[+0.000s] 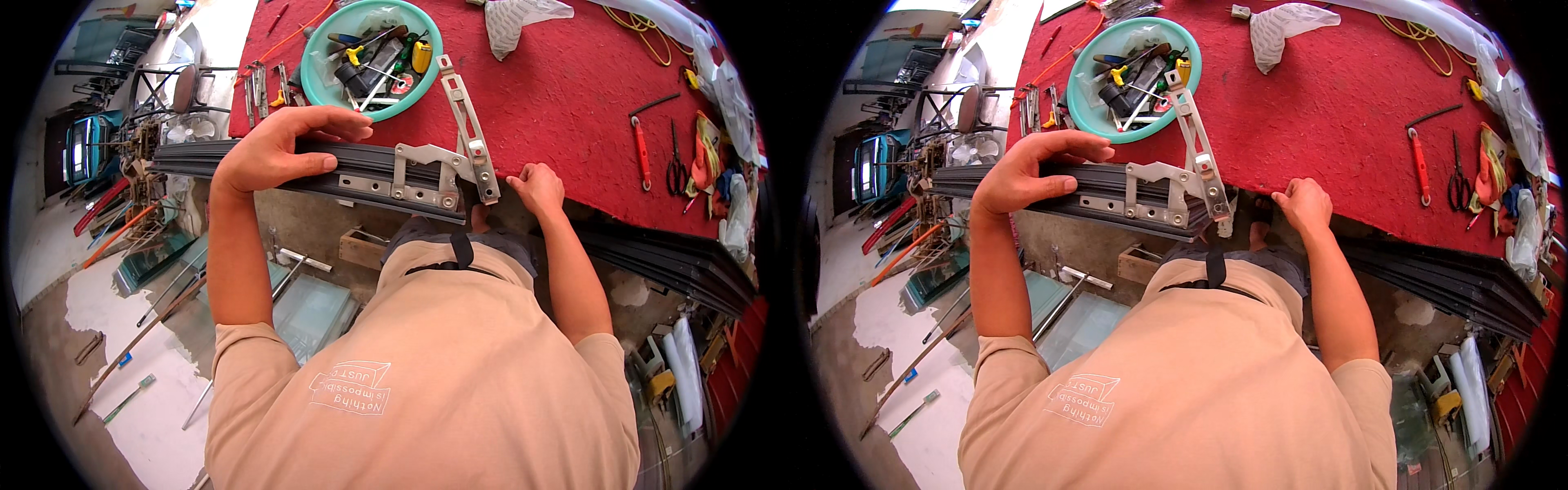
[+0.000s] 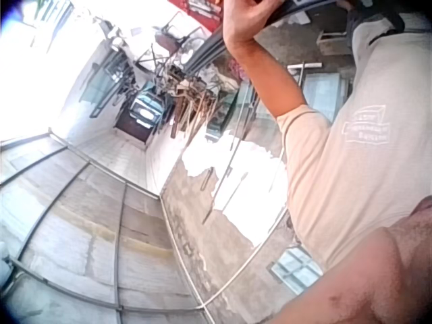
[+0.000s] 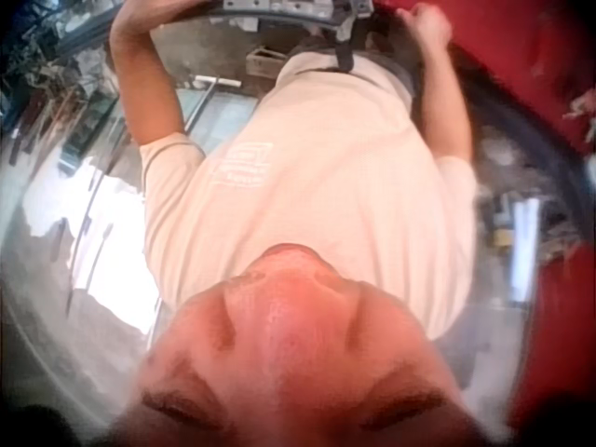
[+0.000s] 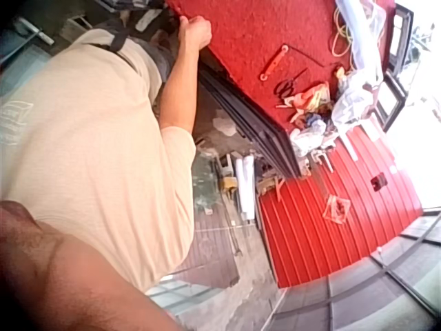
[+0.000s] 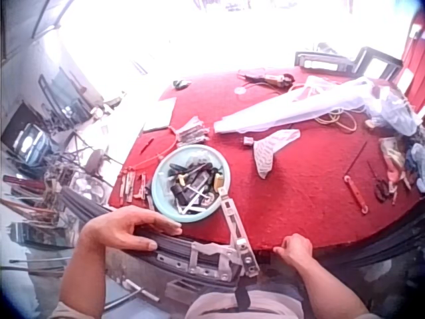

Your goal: The person assembles a window frame by first handling and checking a metal hinge mechanism, then inserting it into a black metal frame rail. They pick up a cordless drill, check the battery, and then use it to secure screws into the frame while holding a small bag of fasteners.

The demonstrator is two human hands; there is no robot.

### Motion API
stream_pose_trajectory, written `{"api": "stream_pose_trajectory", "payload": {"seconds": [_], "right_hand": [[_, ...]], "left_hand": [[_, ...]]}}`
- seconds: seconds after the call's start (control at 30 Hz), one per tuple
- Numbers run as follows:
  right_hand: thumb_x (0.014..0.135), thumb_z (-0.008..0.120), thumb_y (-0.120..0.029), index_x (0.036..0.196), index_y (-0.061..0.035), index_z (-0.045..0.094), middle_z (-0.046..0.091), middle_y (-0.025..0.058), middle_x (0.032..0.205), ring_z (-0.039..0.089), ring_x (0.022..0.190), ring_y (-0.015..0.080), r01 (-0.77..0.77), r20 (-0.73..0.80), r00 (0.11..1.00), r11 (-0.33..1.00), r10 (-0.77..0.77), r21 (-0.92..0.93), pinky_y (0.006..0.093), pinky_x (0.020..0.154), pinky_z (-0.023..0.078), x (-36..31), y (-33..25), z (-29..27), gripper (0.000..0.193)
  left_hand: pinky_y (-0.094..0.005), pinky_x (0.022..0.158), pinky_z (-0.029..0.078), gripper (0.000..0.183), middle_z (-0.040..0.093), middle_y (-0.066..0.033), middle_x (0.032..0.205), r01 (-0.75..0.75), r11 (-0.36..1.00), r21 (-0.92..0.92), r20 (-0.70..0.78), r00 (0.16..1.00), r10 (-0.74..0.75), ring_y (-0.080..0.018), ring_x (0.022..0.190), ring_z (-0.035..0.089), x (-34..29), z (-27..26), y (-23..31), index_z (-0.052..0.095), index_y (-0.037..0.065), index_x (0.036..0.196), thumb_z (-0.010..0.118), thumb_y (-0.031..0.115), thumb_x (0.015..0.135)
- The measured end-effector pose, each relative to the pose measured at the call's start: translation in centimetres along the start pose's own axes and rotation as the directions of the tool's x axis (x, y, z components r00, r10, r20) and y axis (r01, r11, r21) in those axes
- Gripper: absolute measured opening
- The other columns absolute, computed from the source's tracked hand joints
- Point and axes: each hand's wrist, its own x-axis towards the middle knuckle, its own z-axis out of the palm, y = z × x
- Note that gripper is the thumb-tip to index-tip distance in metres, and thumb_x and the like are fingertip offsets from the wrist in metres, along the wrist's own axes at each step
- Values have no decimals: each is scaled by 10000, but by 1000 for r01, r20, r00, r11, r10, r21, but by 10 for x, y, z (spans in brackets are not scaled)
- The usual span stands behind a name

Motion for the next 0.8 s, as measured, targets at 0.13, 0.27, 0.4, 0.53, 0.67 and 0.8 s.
{"api": "stream_pose_trajectory", "payload": {"seconds": [0.13, 0.27, 0.4, 0.53, 0.67, 0.8], "right_hand": [[912, 906, -470, 971, -73, 831, 799, 179, 1076, 771, 1090, 409, -17, 20, 1000, 1000, 17, 0, 530, 942, 598, -1, -3, -3, 409], [911, 906, -470, 975, -74, 831, 797, 178, 1087, 770, 1097, 408, -16, 18, 1000, 1000, 16, -3, 531, 949, 597, -1, -2, -3, 407], [912, 905, -472, 978, -79, 833, 796, 174, 1097, 769, 1106, 404, -20, 23, 1000, 1000, 20, -8, 530, 953, 597, -1, -3, -3, 405], [915, 904, -476, 983, -83, 836, 799, 170, 1095, 772, 1109, 400, -18, 23, 1000, 1000, 19, -18, 526, 952, 599, 0, -2, -2, 405], [917, 903, -475, 977, -79, 837, 805, 175, 1082, 776, 1098, 400, -20, 27, 999, 1000, 20, -12, 526, 943, 601, 0, -2, -3, 405], [914, 905, -471, 968, -74, 837, 809, 179, 1063, 780, 1081, 403, -15, 29, 999, 1000, 16, -13, 526, 935, 603, 0, -3, -3, 406]], "left_hand": [[-412, 1230, 504, 646, 737, -158, 1482, -3, 1000, -7, 0, 1000, 3, -260, 1426, 676, 0, 1, -1, 630, -34, 1559, 829, 178, 983], [-415, 1227, 506, 639, 737, -154, 1484, -4, 1000, 0, 1, 1000, 4, -261, 1426, 676, 0, 1, 1, 634, -32, 1556, 832, 179, 987], [-412, 1224, 507, 635, 737, -152, 1483, -9, 1000, -3, 1, 1000, 9, -260, 1426, 675, 0, 0, 0, 636, -30, 1554, 834, 182, 989], [-409, 1224, 506, 636, 738, -150, 1483, -9, 1000, 0, 4, 1000, 9, -258, 1425, 675, -1, 0, 0, 636, -30, 1554, 835, 188, 991], [-403, 1211, 518, 616, 746, -141, 1474, -23, 1000, -2, -3, 1000, 23, -245, 1399, 687, 0, 0, -1, 641, -20, 1552, 825, 148, 988], [-391, 1189, 538, 589, 760, -126, 1459, -54, 999, 8, -10, 998, 54, -226, 1354, 708, 0, 1, -2, 654, 1, 1546, 804, 78, 983]]}}
